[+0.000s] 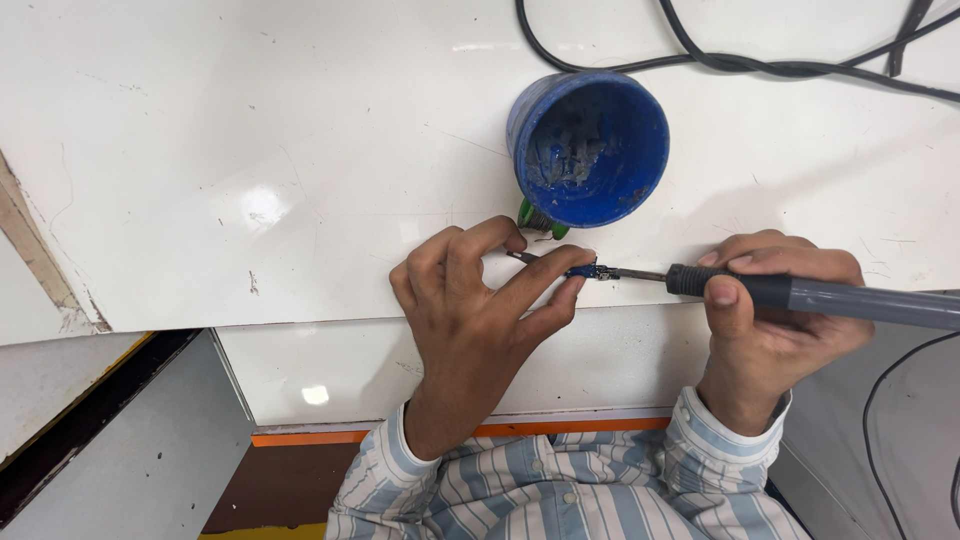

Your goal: The person solders a small blue circuit board using a soldering iron and solder wire. They clean the soldering iron tip on a metal rod, then continue applying solder to the board's components.

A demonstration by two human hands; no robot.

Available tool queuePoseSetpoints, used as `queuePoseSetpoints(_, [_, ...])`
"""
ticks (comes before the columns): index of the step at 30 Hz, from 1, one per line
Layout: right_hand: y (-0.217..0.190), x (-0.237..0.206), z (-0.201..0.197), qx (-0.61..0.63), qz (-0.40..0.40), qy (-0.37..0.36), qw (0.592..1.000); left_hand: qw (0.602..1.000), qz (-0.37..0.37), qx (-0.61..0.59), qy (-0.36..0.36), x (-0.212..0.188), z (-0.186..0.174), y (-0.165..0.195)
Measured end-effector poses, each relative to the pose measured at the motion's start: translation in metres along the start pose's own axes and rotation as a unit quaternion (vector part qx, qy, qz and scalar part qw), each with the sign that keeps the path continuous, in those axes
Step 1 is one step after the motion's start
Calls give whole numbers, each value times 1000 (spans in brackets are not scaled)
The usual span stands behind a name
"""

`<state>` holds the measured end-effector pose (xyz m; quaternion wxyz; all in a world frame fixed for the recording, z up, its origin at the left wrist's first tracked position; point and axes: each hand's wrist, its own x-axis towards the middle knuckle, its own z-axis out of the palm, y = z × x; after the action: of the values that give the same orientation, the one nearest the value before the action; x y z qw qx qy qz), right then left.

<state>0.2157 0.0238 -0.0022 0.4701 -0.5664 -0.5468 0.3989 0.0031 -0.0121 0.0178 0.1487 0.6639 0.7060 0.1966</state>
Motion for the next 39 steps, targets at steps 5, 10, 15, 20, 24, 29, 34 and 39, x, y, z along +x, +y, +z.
queuePoseSetpoints(5, [3, 4, 3, 49, 7, 21, 999, 999, -7, -32, 0, 1, 0, -1])
queuePoseSetpoints(10, [9, 10, 6, 72, -5, 20, 997, 999, -7, -44, 17, 3, 6, -3])
queuePoseSetpoints(15, [11, 7, 7, 52, -5, -3, 999, 999, -5, -46, 27, 5, 13, -6])
queuePoseSetpoints(20, [15, 9, 7, 49, -8, -12, 999, 999, 7, -33, 39, 8, 16, -9])
queuePoseSetpoints(24, [15, 13, 11, 94, -4, -9, 996, 998, 7, -38, 39, 8, 18, -11])
queuePoseSetpoints(29, [12, 15, 15, 93, -9, -23, 995, 998, 9, -37, 51, 11, 21, -14])
queuePoseSetpoints(34, [13, 18, 18, 104, -5, -18, 994, 998, 16, -32, 61, 13, 25, -16])
queuePoseSetpoints(39, [13, 18, 19, 108, -4, -29, 994, 997, 20, -29, 63, 12, 27, -18])
